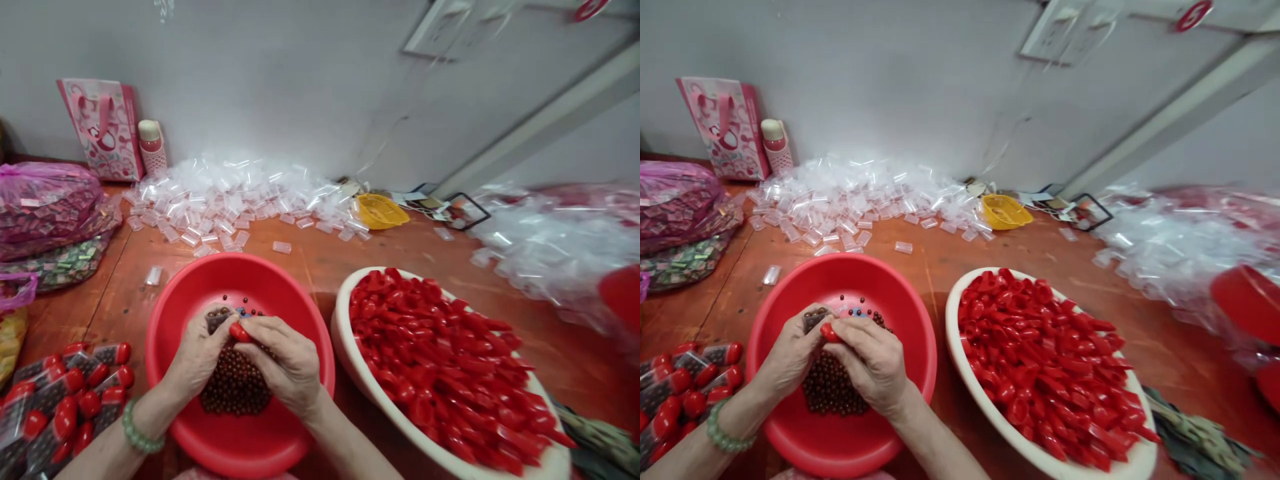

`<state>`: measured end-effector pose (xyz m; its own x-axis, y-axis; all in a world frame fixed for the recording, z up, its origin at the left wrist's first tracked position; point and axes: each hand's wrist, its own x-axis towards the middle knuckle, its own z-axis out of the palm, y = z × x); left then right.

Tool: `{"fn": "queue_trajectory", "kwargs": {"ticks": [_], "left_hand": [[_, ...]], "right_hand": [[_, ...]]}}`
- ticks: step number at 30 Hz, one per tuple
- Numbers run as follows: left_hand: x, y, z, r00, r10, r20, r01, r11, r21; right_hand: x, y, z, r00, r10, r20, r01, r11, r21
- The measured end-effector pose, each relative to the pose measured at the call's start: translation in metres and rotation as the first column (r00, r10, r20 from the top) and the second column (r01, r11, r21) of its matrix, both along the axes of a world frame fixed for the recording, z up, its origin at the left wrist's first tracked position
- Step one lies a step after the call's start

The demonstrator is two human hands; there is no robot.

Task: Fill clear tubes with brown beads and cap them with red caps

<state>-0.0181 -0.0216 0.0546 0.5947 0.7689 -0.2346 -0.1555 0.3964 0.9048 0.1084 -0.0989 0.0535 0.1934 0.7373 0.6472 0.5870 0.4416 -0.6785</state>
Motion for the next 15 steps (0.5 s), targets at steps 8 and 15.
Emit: {"fn": "queue_trajectory", "kwargs": {"ticks": [8, 15], "left_hand": [[-0.005, -0.002, -0.006, 0.984, -0.177, 0.026, 0.179, 0.972, -0.153], [-0.012, 0.004, -0.006, 0.952, -0.301, 0.059, 0.306, 0.943, -0.132]], "right_hand": [[0.026, 0.008, 0.003, 0.915, -0.166, -0.368, 0.035, 0.941, -0.338], [0.028, 0.022, 0.007, 0.939, 0.036, -0.342, -0.167, 0.918, -0.361]]}}
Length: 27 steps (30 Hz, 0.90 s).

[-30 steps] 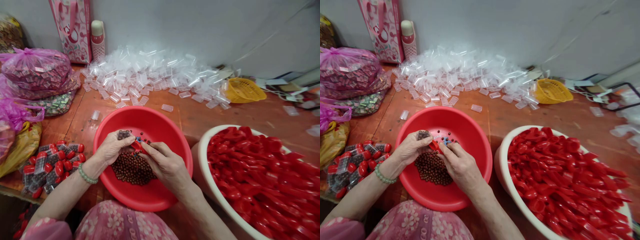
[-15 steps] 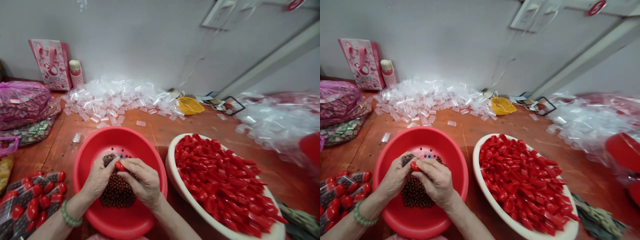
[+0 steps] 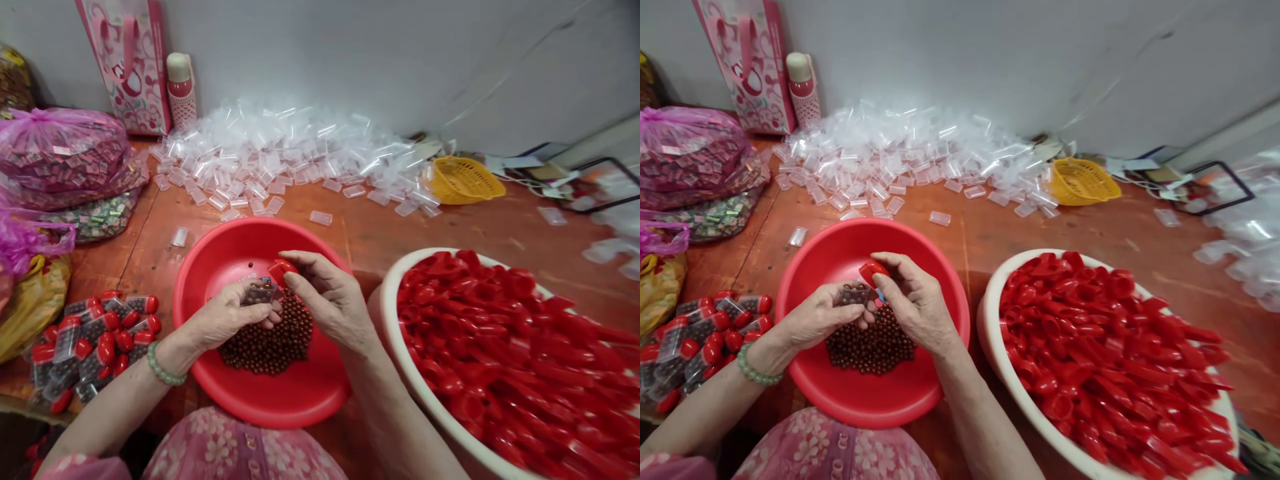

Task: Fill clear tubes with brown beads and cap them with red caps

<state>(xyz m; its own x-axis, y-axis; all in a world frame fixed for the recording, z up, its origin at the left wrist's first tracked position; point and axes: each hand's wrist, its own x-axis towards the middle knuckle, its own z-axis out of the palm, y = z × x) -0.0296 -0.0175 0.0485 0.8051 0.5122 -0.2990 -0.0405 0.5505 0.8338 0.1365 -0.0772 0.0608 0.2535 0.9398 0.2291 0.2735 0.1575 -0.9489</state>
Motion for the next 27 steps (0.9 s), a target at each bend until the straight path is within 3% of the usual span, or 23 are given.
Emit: {"fn": "queue_trajectory", "kwargs": {"ticks": [6, 12, 20, 27], "left_hand": [[-0.004, 0.003, -0.003, 0.998, -0.058, 0.018, 0.058, 0.998, -0.002], [-0.006, 0.006, -0.002, 0.991, -0.096, 0.091, 0.108, 0.984, -0.14], [-0.012, 0.015, -0.01, 0.959, -0.168, 0.231, 0.239, 0.913, -0.33], [-0.013, 0.017, -0.012, 0.98, -0.069, 0.185, 0.141, 0.901, -0.411]], "right_hand": [[-0.006, 0.001, -0.002, 0.989, 0.14, -0.037, -0.143, 0.987, -0.075], [-0.007, 0.001, 0.0, 0.992, 0.126, 0.027, -0.123, 0.989, -0.086], [-0.006, 0.007, -0.002, 0.988, 0.155, -0.012, -0.155, 0.978, -0.138], [-0.004, 0.006, -0.002, 0.947, 0.25, 0.201, -0.243, 0.968, -0.061]]}}
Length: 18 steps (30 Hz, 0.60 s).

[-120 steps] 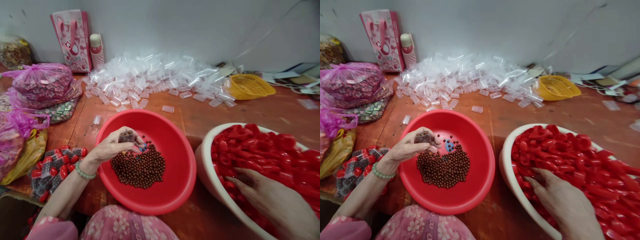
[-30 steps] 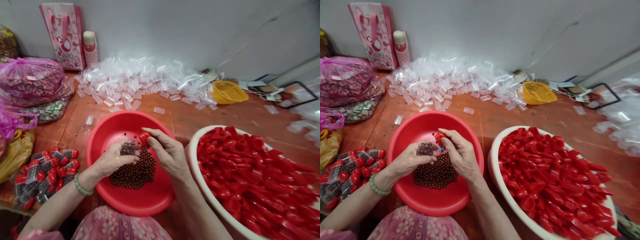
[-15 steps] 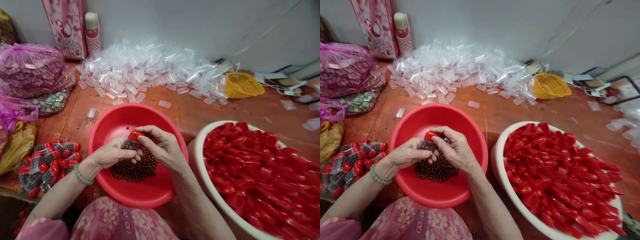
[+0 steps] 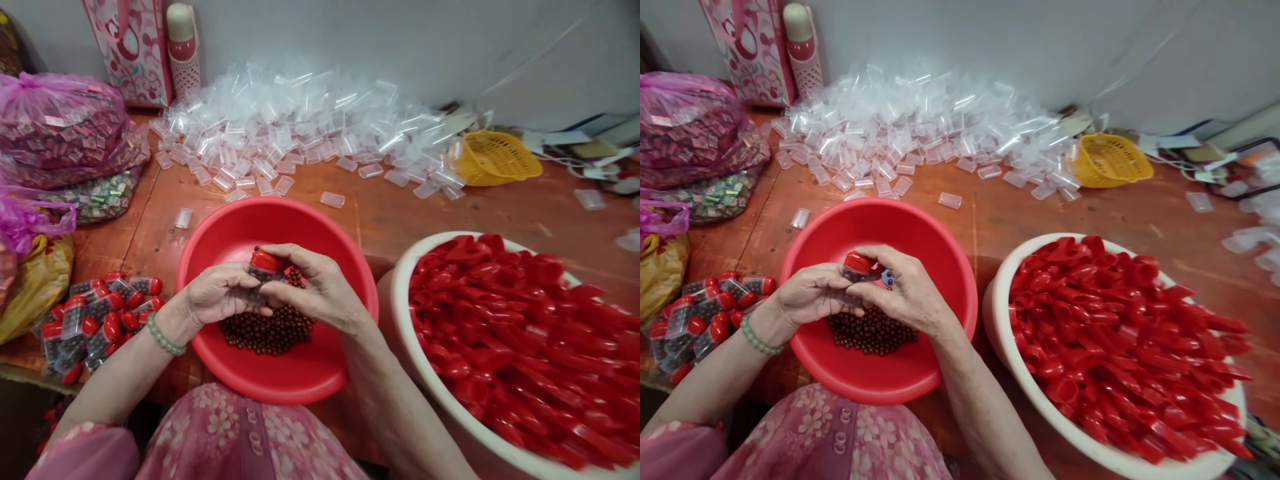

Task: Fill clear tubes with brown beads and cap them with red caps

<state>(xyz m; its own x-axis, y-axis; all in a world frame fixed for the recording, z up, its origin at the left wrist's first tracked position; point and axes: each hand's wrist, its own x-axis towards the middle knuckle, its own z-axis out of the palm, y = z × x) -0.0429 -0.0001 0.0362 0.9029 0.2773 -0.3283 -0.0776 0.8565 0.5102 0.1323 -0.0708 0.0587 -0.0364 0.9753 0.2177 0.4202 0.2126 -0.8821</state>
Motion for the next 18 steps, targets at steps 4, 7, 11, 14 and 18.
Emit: {"fn": "queue_trajectory", "kwargs": {"ticks": [4, 7, 11, 14, 18], "left_hand": [[0.0026, -0.0021, 0.0023, 0.999, -0.02, -0.031, 0.021, 1.0, 0.019], [0.0054, -0.0036, 0.0043, 0.998, -0.043, -0.051, 0.045, 0.998, 0.036], [0.0068, -0.0046, 0.0046, 0.997, -0.004, -0.081, 0.007, 1.0, 0.028], [0.0064, -0.0051, 0.0036, 0.996, 0.009, -0.085, -0.009, 1.0, 0.007], [0.0055, -0.0053, 0.0025, 0.995, 0.043, -0.095, -0.042, 0.999, 0.011]], "right_hand": [[-0.0032, -0.001, -0.0015, 0.997, -0.072, -0.013, 0.072, 0.997, 0.016], [-0.0059, -0.0011, -0.0032, 0.984, -0.135, -0.113, 0.135, 0.991, -0.011], [-0.0081, -0.0009, -0.006, 0.986, -0.151, -0.076, 0.152, 0.988, 0.014], [-0.0082, -0.0024, -0.0073, 0.984, -0.164, 0.069, 0.154, 0.98, 0.128], [-0.0091, -0.0065, -0.0057, 0.935, -0.099, 0.341, 0.013, 0.969, 0.246]]}}
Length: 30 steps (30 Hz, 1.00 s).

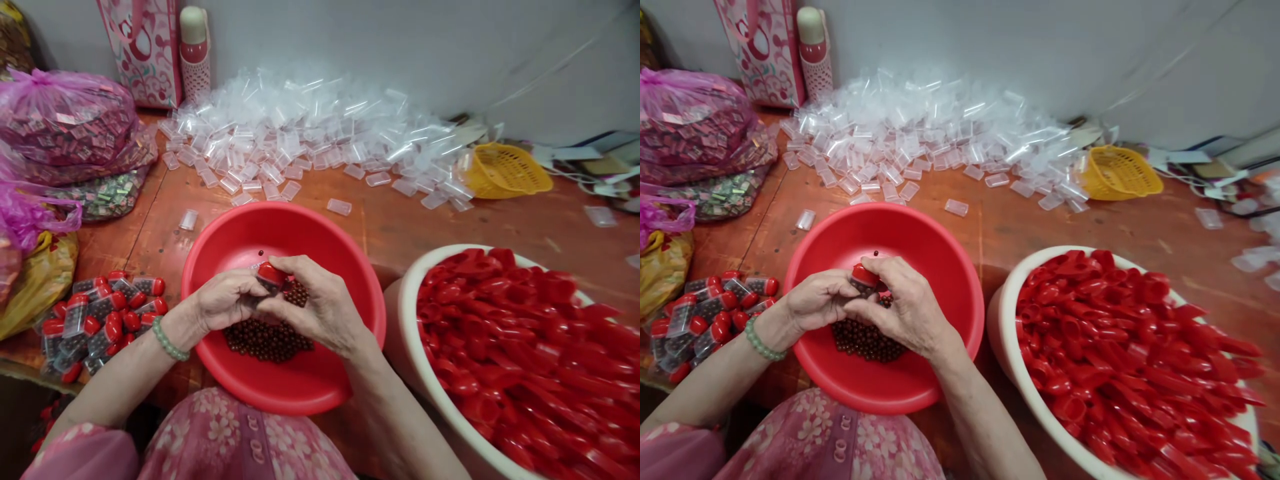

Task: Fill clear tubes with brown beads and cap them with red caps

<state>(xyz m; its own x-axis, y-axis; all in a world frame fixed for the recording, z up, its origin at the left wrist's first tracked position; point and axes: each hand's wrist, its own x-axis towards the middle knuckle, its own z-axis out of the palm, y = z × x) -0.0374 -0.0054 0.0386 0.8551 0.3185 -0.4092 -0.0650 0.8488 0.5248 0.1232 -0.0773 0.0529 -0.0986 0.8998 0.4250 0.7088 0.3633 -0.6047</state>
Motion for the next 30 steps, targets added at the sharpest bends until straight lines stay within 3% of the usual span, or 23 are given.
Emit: {"fn": "queue_trajectory", "kwargs": {"ticks": [3, 7, 15, 20, 24, 28, 29, 30], "left_hand": [[0.0, 0.0, -0.001, 1.0, -0.004, -0.014, 0.003, 1.0, -0.01], [0.002, -0.001, -0.001, 0.999, 0.039, -0.016, -0.039, 0.999, 0.012], [0.008, -0.003, 0.01, 0.998, 0.011, 0.06, -0.018, 0.993, 0.113], [0.006, -0.003, 0.006, 0.994, -0.013, 0.11, 0.003, 0.996, 0.087], [0.004, -0.001, 0.0, 0.995, 0.097, 0.0, -0.097, 0.995, 0.031], [0.003, 0.004, 0.002, 0.948, 0.269, -0.172, -0.269, 0.963, 0.024], [0.003, 0.005, 0.003, 0.923, 0.338, -0.185, -0.335, 0.941, 0.049], [0.004, 0.005, 0.005, 0.897, 0.401, -0.189, -0.394, 0.916, 0.074]], "right_hand": [[-0.005, -0.002, -0.002, 0.986, 0.003, 0.168, -0.008, 1.0, 0.03], [-0.013, -0.003, -0.01, 0.951, -0.082, 0.298, 0.053, 0.993, 0.106], [-0.013, -0.002, -0.014, 0.956, -0.138, 0.259, 0.066, 0.961, 0.269], [-0.01, -0.003, -0.009, 0.964, -0.129, 0.233, 0.068, 0.965, 0.254], [0.006, -0.001, -0.009, 0.954, -0.261, 0.149, 0.227, 0.95, 0.213], [0.012, 0.0, -0.015, 0.861, -0.508, 0.027, 0.484, 0.833, 0.267], [0.01, -0.001, -0.017, 0.85, -0.527, 0.021, 0.499, 0.817, 0.288], [0.006, -0.001, -0.02, 0.869, -0.492, 0.052, 0.454, 0.836, 0.308]]}}
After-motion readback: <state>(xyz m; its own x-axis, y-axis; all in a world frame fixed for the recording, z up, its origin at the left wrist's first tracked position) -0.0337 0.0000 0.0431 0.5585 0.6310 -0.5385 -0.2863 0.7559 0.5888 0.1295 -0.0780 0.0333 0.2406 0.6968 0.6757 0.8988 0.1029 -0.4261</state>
